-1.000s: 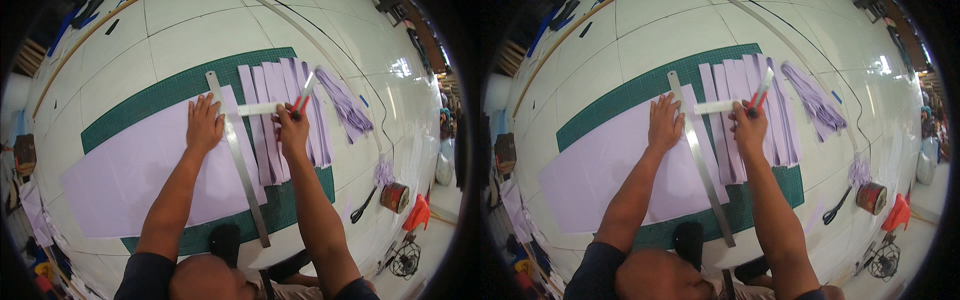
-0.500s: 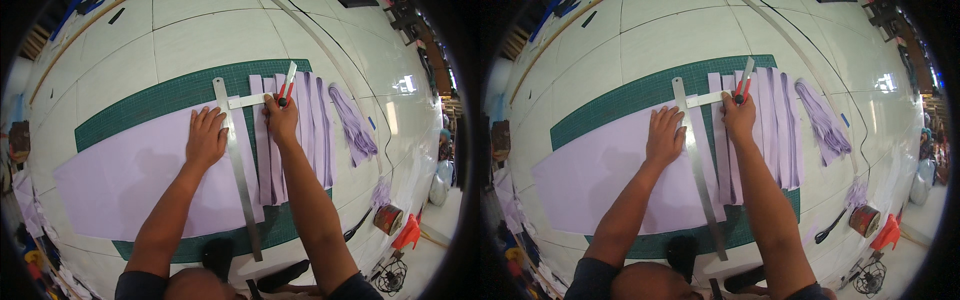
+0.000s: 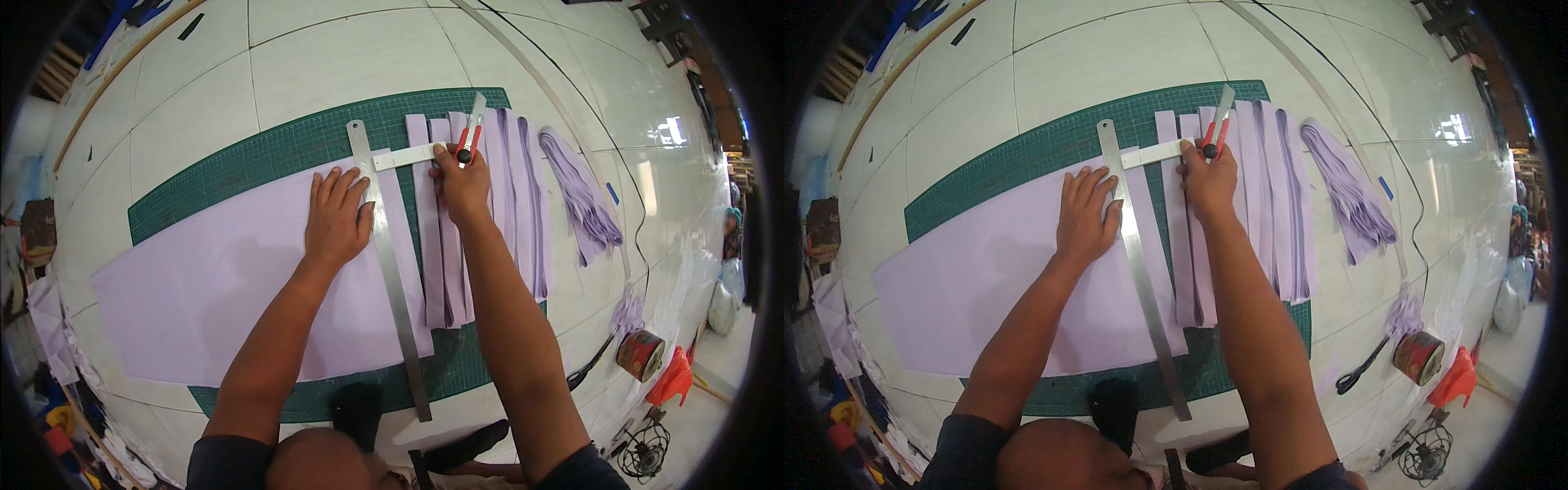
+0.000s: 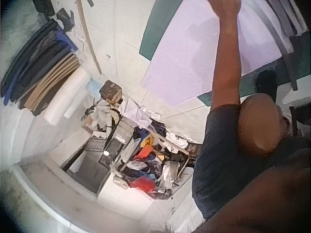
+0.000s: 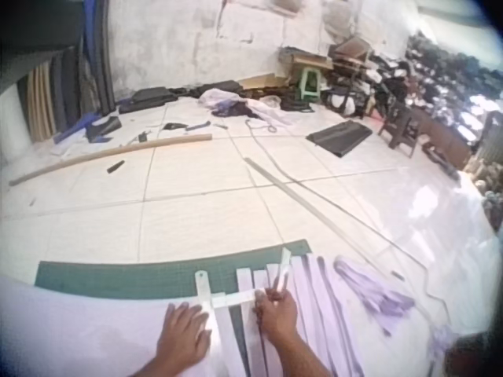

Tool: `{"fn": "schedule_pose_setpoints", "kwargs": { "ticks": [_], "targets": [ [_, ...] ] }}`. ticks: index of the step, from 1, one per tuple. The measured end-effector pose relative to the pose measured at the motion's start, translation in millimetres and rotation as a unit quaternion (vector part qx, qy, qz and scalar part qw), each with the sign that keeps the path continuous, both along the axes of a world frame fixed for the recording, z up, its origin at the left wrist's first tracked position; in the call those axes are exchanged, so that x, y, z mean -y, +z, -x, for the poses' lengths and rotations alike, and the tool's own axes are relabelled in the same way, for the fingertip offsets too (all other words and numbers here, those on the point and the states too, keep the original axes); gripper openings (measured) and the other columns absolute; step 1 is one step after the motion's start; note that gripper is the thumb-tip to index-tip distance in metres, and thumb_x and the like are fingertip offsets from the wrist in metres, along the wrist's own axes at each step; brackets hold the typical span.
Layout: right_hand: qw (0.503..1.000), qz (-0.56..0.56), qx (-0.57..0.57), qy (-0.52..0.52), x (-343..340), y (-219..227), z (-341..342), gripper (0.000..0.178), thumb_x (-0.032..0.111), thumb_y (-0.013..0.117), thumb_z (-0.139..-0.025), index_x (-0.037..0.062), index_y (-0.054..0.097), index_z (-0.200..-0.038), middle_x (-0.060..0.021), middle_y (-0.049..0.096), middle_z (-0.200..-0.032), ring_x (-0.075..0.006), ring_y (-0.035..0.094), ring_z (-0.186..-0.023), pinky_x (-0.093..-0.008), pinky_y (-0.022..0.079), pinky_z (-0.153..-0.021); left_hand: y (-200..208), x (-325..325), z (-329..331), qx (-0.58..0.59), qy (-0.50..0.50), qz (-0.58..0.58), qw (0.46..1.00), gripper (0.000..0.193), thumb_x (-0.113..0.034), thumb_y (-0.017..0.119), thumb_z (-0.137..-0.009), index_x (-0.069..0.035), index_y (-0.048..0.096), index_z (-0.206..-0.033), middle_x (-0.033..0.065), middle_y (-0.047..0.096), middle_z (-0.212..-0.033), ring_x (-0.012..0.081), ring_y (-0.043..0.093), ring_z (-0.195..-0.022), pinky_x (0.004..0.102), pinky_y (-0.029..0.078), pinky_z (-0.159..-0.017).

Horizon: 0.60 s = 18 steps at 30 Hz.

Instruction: The person cuts strips of purple fabric from a large sheet on the floor using a utility knife and a metal ruler. They align the ruler with a template to guide the knife and then use scissors to trim the edges of the cut strips.

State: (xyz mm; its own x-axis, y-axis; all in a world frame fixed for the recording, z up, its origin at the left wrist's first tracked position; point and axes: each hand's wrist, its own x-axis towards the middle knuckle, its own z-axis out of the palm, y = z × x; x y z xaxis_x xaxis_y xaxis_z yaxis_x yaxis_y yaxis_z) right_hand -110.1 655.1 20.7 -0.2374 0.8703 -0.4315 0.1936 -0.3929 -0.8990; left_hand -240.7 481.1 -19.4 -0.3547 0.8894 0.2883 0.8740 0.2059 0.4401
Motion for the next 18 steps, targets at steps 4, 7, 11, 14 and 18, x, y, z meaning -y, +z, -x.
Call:
{"fn": "schedule_pose_setpoints", "kwargs": {
  "ticks": [4, 7, 11, 14, 18],
  "targets": [
    [0.989, 0.031, -0.140, -0.041, -12, 16, -30, 0.039, 0.021, 0.075, -0.091, -0.0029, 0.058, -0.116, -0.0104, 0.066, -0.097, -0.0160, 0.064, -0.071, -0.0272, 0.047, -0.054, -3, -5, -6, -0.012, -0.007, 0.004, 1.000, 0.037, -0.018, 0.061, -0.092, -0.003, 0.061, -0.126, 0.0159, 0.054, -0.140, 0.0410, 0.043, -0.134, 0.0588, 0.024, -0.118],
    [0.990, -0.002, -0.132, -0.054, 17, 51, -67, 0.041, 0.023, 0.075, -0.091, -0.0037, 0.057, -0.117, -0.0100, 0.066, -0.097, -0.0154, 0.064, -0.071, -0.0272, 0.047, -0.054, -7, 0, 2, -0.035, -0.010, -0.013, 0.999, 0.036, -0.018, 0.062, -0.091, -0.003, 0.063, -0.124, 0.0159, 0.055, -0.139, 0.0421, 0.045, -0.132, 0.0600, 0.026, -0.116],
    [0.997, 0.058, -0.033, -0.044, 97, 65, -153, 0.042, 0.025, 0.075, -0.091, -0.0026, 0.057, -0.118, -0.0084, 0.065, -0.086, -0.0134, 0.062, -0.064, -0.0241, 0.044, -0.047, -11, 5, 15, -0.050, -0.014, -0.007, 0.999, 0.036, -0.020, 0.061, -0.092, -0.003, 0.063, -0.124, 0.0160, 0.054, -0.142, 0.0415, 0.044, -0.135, 0.0603, 0.024, -0.116],
    [0.992, 0.073, -0.013, -0.101, 162, 43, -222, 0.039, 0.024, 0.075, -0.091, 0.0006, 0.058, -0.116, -0.0066, 0.064, -0.082, -0.0119, 0.061, -0.060, -0.0239, 0.043, -0.044, 1, 2, 3, -0.038, -0.038, 0.050, 0.997, 0.044, -0.032, 0.061, -0.094, -0.002, 0.062, -0.127, 0.0160, 0.053, -0.144, 0.0410, 0.042, -0.137, 0.0603, 0.022, -0.117],
    [0.988, 0.105, 0.027, -0.111, 210, 32, -255, 0.036, 0.023, 0.076, -0.091, 0.0027, 0.058, -0.114, -0.0043, 0.065, -0.079, -0.0105, 0.061, -0.057, -0.0238, 0.042, -0.042, 42, -8, 0, -0.070, -0.062, 0.239, 0.966, 0.103, -0.067, 0.072, -0.074, 0.004, 0.045, -0.144, 0.0209, 0.037, -0.156, 0.0384, 0.025, -0.149, 0.0571, 0.012, -0.122]
  ]
}}
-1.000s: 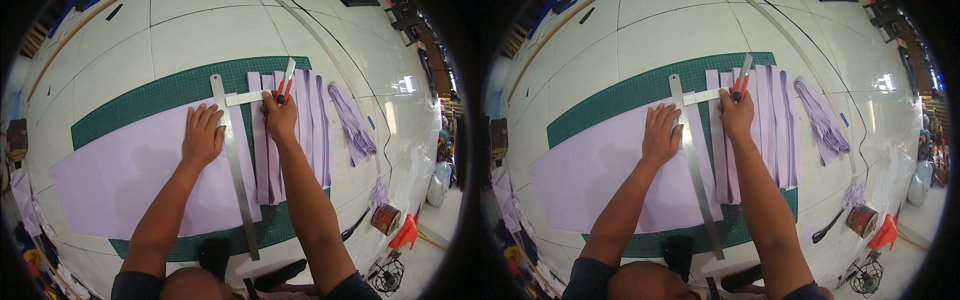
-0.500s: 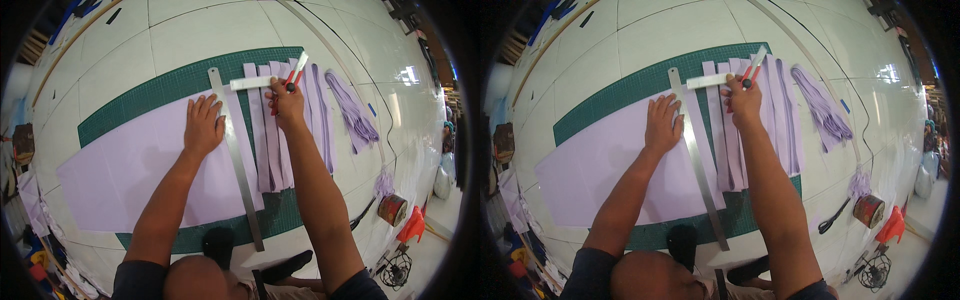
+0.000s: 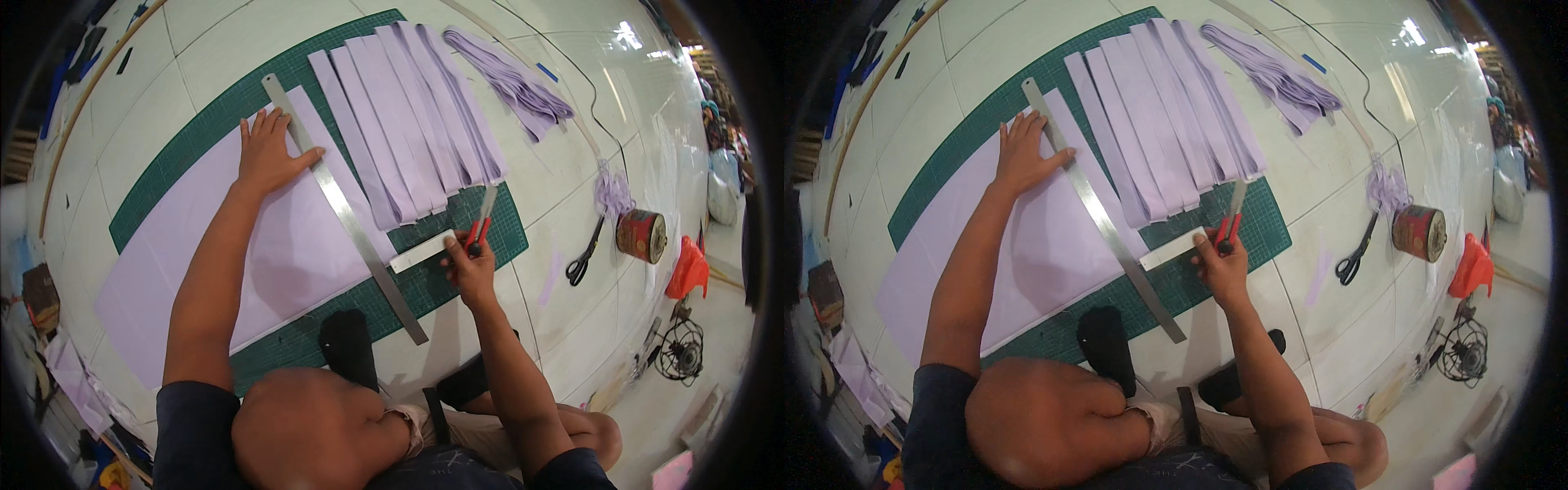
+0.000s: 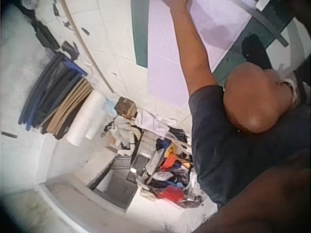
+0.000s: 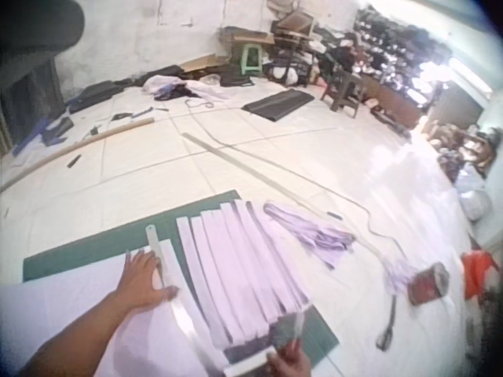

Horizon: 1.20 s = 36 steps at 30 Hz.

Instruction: The person cuts strips of purple fabric from a large sheet on the floor using a utility knife and a metal ruler. They align the ruler with a template to guide the knife and then use scissors to trim the edges of the cut strips.

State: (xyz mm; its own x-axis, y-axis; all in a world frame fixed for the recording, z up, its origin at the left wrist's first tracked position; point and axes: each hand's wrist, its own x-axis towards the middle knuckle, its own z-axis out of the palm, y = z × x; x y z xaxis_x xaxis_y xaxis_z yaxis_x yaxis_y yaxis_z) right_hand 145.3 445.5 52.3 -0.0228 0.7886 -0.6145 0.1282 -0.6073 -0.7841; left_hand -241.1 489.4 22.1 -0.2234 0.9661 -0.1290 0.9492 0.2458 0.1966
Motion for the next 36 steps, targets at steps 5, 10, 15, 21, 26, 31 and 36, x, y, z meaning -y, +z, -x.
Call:
{"fn": "schedule_pose_setpoints", "kwargs": {
  "ticks": [5, 10, 15, 21, 26, 31, 36],
  "targets": [
    [1.000, 0.000, -0.008, -0.002, 12, -22, 0, 0.038, 0.023, 0.077, -0.090, 0.0013, 0.058, -0.115, -0.0042, 0.063, -0.083, -0.0113, 0.063, -0.064, -0.0248, 0.045, -0.047, 19, -6, -10, -0.046, -0.043, 0.179, 0.982, 0.156, -0.082, 0.079, -0.045, 0.010, 0.017, -0.154, 0.0278, 0.014, -0.163, 0.0383, 0.006, -0.154, 0.0540, 0.006, -0.124],
    [1.000, -0.024, 0.002, 0.016, 12, -34, 11, 0.040, 0.023, 0.077, -0.090, 0.0007, 0.059, -0.117, -0.0046, 0.064, -0.085, -0.0116, 0.064, -0.067, -0.0251, 0.046, -0.049, 20, -6, -16, -0.079, -0.042, 0.218, 0.972, 0.164, -0.080, 0.083, -0.040, 0.011, 0.010, -0.155, 0.0285, 0.011, -0.164, 0.0393, 0.004, -0.155, 0.0544, 0.005, -0.124],
    [0.999, -0.039, -0.002, 0.014, 12, -38, 12, 0.039, 0.023, 0.077, -0.090, 0.0006, 0.059, -0.117, -0.0050, 0.065, -0.088, -0.0120, 0.065, -0.068, -0.0252, 0.047, -0.050, 20, -5, -13, -0.050, -0.033, 0.199, 0.978, 0.161, -0.075, 0.085, -0.041, 0.009, 0.009, -0.156, 0.0283, 0.009, -0.164, 0.0390, 0.003, -0.155, 0.0542, 0.008, -0.124],
    [0.999, -0.044, 0.013, 0.023, 11, -39, 11, 0.039, 0.022, 0.076, -0.091, 0.0015, 0.059, -0.119, -0.0048, 0.066, -0.089, -0.0120, 0.066, -0.069, -0.0249, 0.047, -0.050, 18, -4, -15, -0.048, -0.028, 0.200, 0.978, 0.160, -0.074, 0.085, -0.042, 0.008, 0.008, -0.156, 0.0281, 0.008, -0.164, 0.0394, 0.004, -0.154, 0.0541, 0.009, -0.124],
    [0.999, -0.029, -0.001, 0.021, 11, -35, 12, 0.039, 0.024, 0.076, -0.091, 0.0025, 0.060, -0.120, -0.0048, 0.066, -0.093, -0.0107, 0.063, -0.067, -0.0235, 0.044, -0.050, 23, -5, -16, -0.085, -0.029, 0.223, 0.971, 0.161, -0.075, 0.085, -0.042, 0.009, 0.008, -0.156, 0.0279, 0.008, -0.164, 0.0397, 0.004, -0.154, 0.0551, 0.009, -0.123],
    [0.807, -0.438, 0.390, 0.063, -15, -62, -63, 0.040, 0.026, 0.074, -0.091, -0.0007, 0.058, -0.117, -0.0083, 0.066, -0.089, -0.0216, 0.061, -0.065, -0.0358, 0.048, -0.059, 26, -24, -36, -0.099, -0.032, 0.238, 0.966, 0.161, -0.071, 0.087, -0.040, 0.009, 0.010, -0.156, 0.0279, 0.011, -0.164, 0.0392, 0.005, -0.155, 0.0562, 0.007, -0.123],
    [0.913, -0.273, 0.279, 0.119, -37, -10, -6, 0.038, 0.026, 0.068, -0.094, -0.0002, 0.054, -0.117, -0.0191, 0.068, -0.088, -0.0367, 0.067, -0.074, -0.0450, 0.052, -0.069, 25, -15, -24, -0.112, -0.020, 0.255, 0.960, 0.161, -0.073, 0.086, -0.041, 0.009, 0.010, -0.156, 0.0268, 0.011, -0.165, 0.0377, 0.007, -0.155, 0.0520, 0.005, -0.124]
  ]
}}
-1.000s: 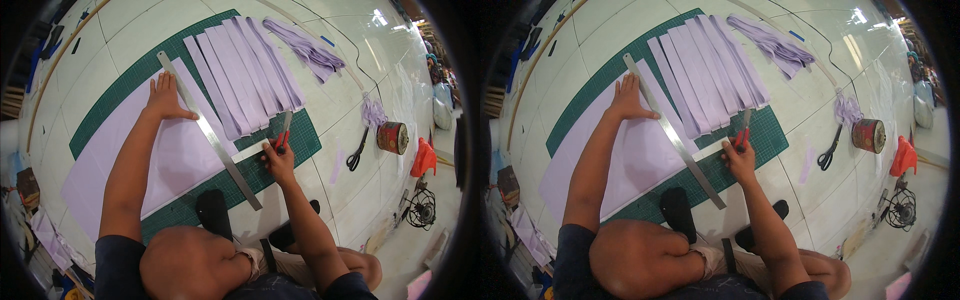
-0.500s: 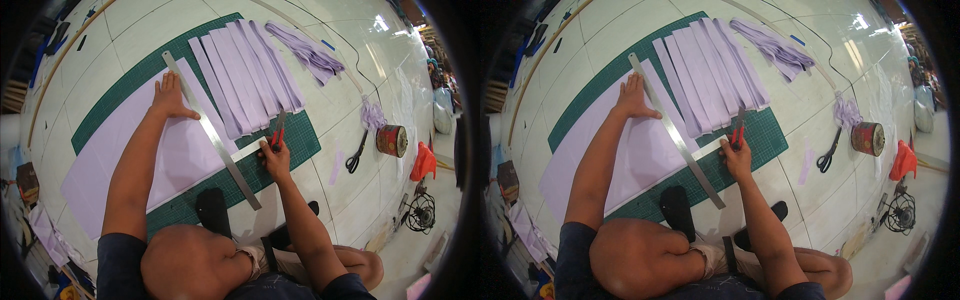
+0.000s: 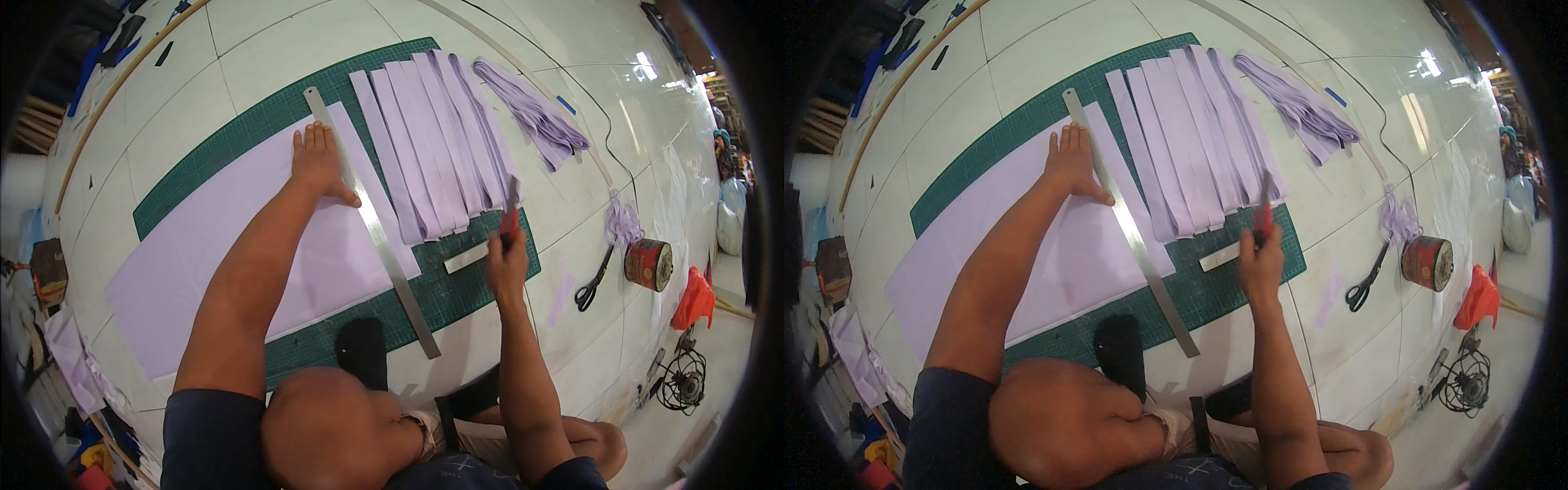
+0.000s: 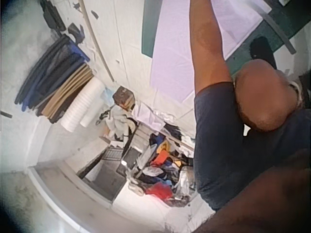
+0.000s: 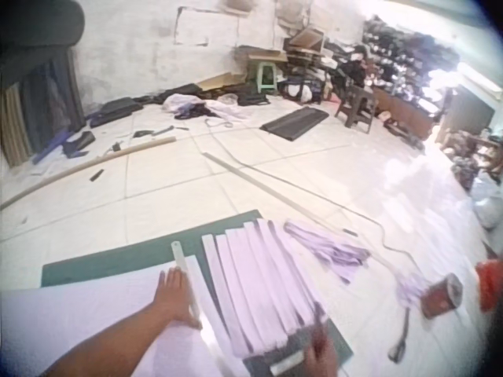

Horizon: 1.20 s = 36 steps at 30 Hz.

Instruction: The person cuts strips of purple fabric from a large sheet on the floor using a utility knife and a metal ruler. They align the ruler with a template to guide the knife and then use scissors to trim the edges of the cut strips.

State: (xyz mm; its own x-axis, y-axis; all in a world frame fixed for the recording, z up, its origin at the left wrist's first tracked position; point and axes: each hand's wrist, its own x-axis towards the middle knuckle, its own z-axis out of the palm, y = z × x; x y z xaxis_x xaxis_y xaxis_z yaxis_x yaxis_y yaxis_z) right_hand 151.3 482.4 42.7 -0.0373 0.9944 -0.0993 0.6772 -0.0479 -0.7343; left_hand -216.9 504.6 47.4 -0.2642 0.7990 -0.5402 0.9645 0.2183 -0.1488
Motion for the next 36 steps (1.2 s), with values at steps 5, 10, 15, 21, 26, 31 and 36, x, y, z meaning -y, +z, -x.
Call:
{"fn": "schedule_pose_setpoints", "kwargs": {
  "ticks": [5, 10, 15, 21, 26, 31, 36],
  "targets": [
    [0.983, 0.113, -0.026, 0.139, -13, 33, 112, 0.040, 0.033, 0.062, -0.098, 0.0006, 0.052, -0.120, -0.0274, 0.068, -0.091, -0.0476, 0.067, -0.087, -0.0498, 0.052, -0.077, 3, 3, 2, 0.016, 0.007, -0.017, 1.000, 0.161, -0.075, 0.085, -0.041, 0.008, 0.009, -0.156, 0.0258, 0.012, -0.165, 0.0363, 0.007, -0.155, 0.0517, 0.005, -0.124],
    [0.962, 0.082, 0.026, 0.259, -43, 9, 196, 0.039, 0.034, 0.054, -0.101, -0.0033, 0.048, -0.110, -0.0304, 0.067, -0.087, -0.0480, 0.067, -0.083, -0.0524, 0.052, -0.074, 5, 3, -3, 0.037, 0.018, -0.035, 0.999, 0.160, -0.073, 0.086, -0.043, 0.008, 0.008, -0.157, 0.0242, 0.011, -0.165, 0.0358, 0.007, -0.155, 0.0530, 0.005, -0.124],
    [0.935, 0.082, 0.131, 0.318, -65, 3, 256, 0.034, 0.032, 0.047, -0.101, -0.0015, 0.042, -0.105, -0.0300, 0.067, -0.081, -0.0472, 0.068, -0.079, -0.0539, 0.055, -0.074, 1, 5, 2, 0.032, 0.023, -0.023, 0.999, 0.157, -0.072, 0.086, -0.045, 0.006, 0.008, -0.157, 0.0233, 0.008, -0.166, 0.0362, 0.005, -0.155, 0.0538, 0.005, -0.124],
    [0.893, -0.006, 0.223, 0.390, -70, 13, 276, 0.023, 0.014, 0.057, -0.093, -0.0045, 0.053, -0.106, -0.0200, 0.065, -0.093, -0.0329, 0.072, -0.082, -0.0413, 0.059, -0.073, 2, 5, 6, 0.044, 0.020, -0.010, 0.999, 0.154, -0.071, 0.086, -0.047, 0.001, 0.008, -0.159, 0.0223, 0.006, -0.166, 0.0368, 0.002, -0.155, 0.0575, 0.006, -0.122],
    [0.898, -0.031, 0.220, 0.380, -69, 10, 278, 0.025, 0.009, 0.061, -0.090, -0.0064, 0.057, -0.109, -0.0176, 0.058, -0.099, -0.0303, 0.072, -0.082, -0.0381, 0.061, -0.068, 4, 5, 6, 0.048, 0.010, -0.014, 0.999, 0.153, -0.071, 0.086, -0.048, 0.000, 0.008, -0.159, 0.0226, 0.006, -0.166, 0.0378, 0.001, -0.155, 0.0601, 0.006, -0.121],
    [0.898, -0.012, 0.194, 0.395, -83, 1, 272, 0.026, 0.017, 0.060, -0.092, -0.0043, 0.053, -0.105, -0.0216, 0.066, -0.096, -0.0361, 0.071, -0.087, -0.0434, 0.059, -0.074, 6, 1, -2, 0.056, 0.008, -0.028, 0.998, 0.155, -0.072, 0.086, -0.048, 0.000, 0.007, -0.159, 0.0228, 0.006, -0.166, 0.0377, 0.003, -0.155, 0.0602, 0.006, -0.121],
    [0.919, 0.179, 0.128, 0.326, -70, 28, 274, 0.032, 0.025, 0.055, -0.095, -0.0002, 0.046, -0.111, -0.0296, 0.069, -0.101, -0.0449, 0.068, -0.094, -0.0506, 0.054, -0.083, -7, 6, 11, 0.036, 0.014, -0.032, 0.999, 0.158, -0.072, 0.087, -0.045, 0.004, 0.006, -0.158, 0.0240, 0.006, -0.166, 0.0377, 0.005, -0.155, 0.0594, 0.007, -0.121]
  ]
}}
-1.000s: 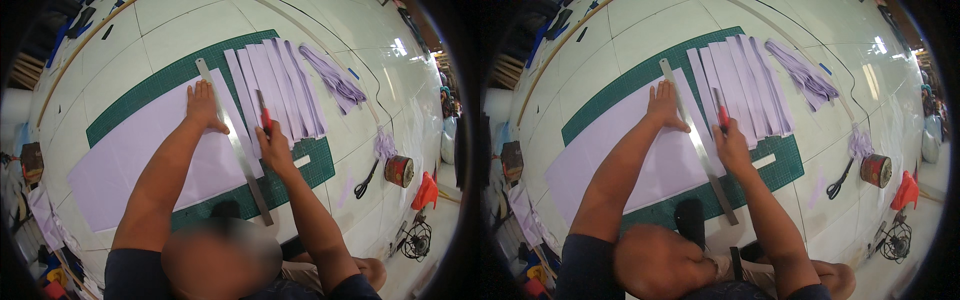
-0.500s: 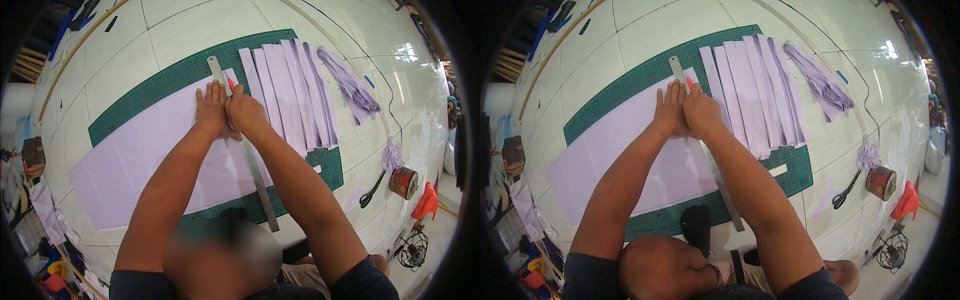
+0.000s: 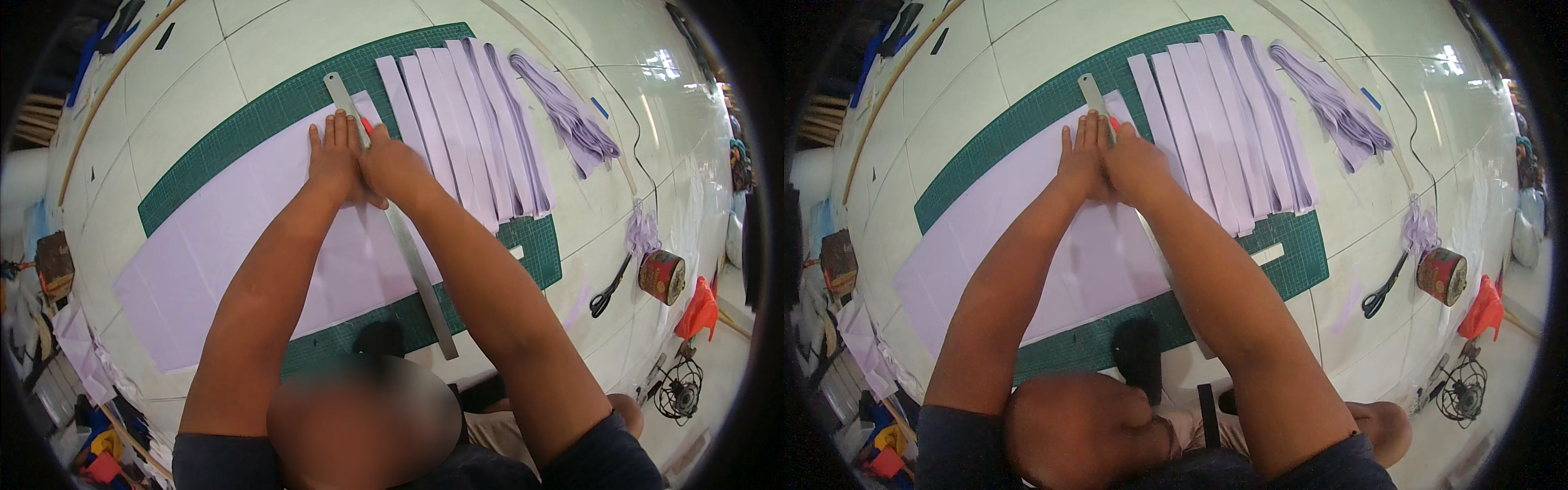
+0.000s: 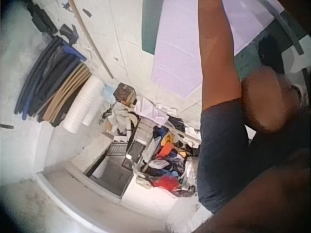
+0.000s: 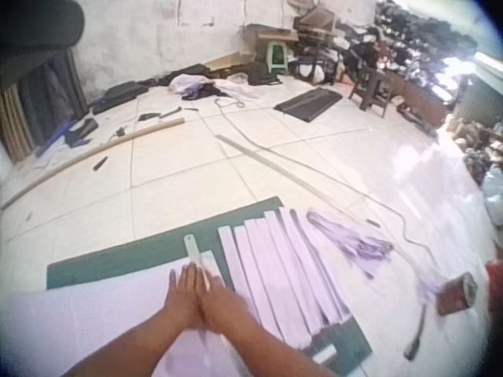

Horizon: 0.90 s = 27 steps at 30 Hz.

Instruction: The person cuts strips of purple fabric from a large sheet on the floor using a utility knife and a metal ruler. They align the ruler with a template to guide the knife and then use scissors to trim the edges of the cut strips.

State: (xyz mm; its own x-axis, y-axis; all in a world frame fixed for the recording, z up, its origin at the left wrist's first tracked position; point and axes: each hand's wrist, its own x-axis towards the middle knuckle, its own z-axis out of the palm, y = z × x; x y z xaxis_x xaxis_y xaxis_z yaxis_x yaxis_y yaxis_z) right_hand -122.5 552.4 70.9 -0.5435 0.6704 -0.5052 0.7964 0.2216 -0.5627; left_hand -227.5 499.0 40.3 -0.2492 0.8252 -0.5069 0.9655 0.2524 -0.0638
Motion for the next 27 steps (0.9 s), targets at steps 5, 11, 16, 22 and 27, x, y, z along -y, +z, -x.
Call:
{"fn": "schedule_pose_setpoints", "kwargs": {
  "ticks": [5, 11, 16, 22, 27],
  "targets": [
    [1.000, -0.023, 0.001, 0.016, 43, -22, -73, 0.032, 0.026, 0.054, -0.096, 0.0003, 0.042, -0.110, -0.0312, 0.067, -0.087, -0.0487, 0.067, -0.085, -0.0572, 0.052, -0.076, 6, -4, -8, -0.002, -0.007, 0.000, 1.000, 0.159, -0.072, 0.085, -0.045, 0.007, 0.003, -0.157, 0.0249, 0.008, -0.165, 0.0365, 0.007, -0.155, 0.0584, 0.007, -0.122],
    [0.996, 0.040, 0.078, -0.002, 115, 1, -153, 0.030, 0.027, 0.052, -0.097, 0.0025, 0.041, -0.110, -0.0285, 0.068, -0.085, -0.0487, 0.067, -0.081, -0.0582, 0.052, -0.075, 9, -3, -10, 0.000, -0.002, 0.006, 1.000, 0.159, -0.071, 0.084, -0.042, 0.007, 0.007, -0.157, 0.0246, 0.008, -0.166, 0.0354, 0.007, -0.155, 0.0599, 0.006, -0.121],
    [0.984, 0.081, 0.155, 0.024, 175, 18, -216, 0.029, 0.029, 0.052, -0.099, 0.0042, 0.040, -0.108, -0.0263, 0.069, -0.084, -0.0459, 0.069, -0.077, -0.0543, 0.056, -0.069, 6, 3, -5, -0.007, 0.009, 0.016, 1.000, 0.160, -0.071, 0.084, -0.040, 0.005, 0.008, -0.158, 0.0229, 0.009, -0.166, 0.0347, 0.008, -0.155, 0.0619, 0.007, -0.120],
    [0.989, 0.029, 0.144, 0.034, 207, 9, -272, 0.030, 0.031, 0.052, -0.100, 0.0042, 0.039, -0.106, -0.0251, 0.069, -0.082, -0.0446, 0.069, -0.071, -0.0528, 0.057, -0.062, 3, -5, -9, 0.009, 0.006, -0.002, 1.000, 0.160, -0.071, 0.085, -0.040, 0.004, 0.009, -0.158, 0.0224, 0.010, -0.166, 0.0349, 0.008, -0.155, 0.0627, 0.009, -0.120],
    [0.991, 0.032, 0.121, 0.053, 189, 45, -255, 0.030, 0.031, 0.053, -0.100, 0.0038, 0.040, -0.105, -0.0240, 0.068, -0.078, -0.0438, 0.069, -0.069, -0.0531, 0.057, -0.061, 14, -3, -4, -0.013, -0.001, 0.017, 1.000, 0.159, -0.071, 0.085, -0.041, 0.006, 0.008, -0.157, 0.0237, 0.010, -0.166, 0.0362, 0.009, -0.155, 0.0635, 0.011, -0.120]
  ]
}}
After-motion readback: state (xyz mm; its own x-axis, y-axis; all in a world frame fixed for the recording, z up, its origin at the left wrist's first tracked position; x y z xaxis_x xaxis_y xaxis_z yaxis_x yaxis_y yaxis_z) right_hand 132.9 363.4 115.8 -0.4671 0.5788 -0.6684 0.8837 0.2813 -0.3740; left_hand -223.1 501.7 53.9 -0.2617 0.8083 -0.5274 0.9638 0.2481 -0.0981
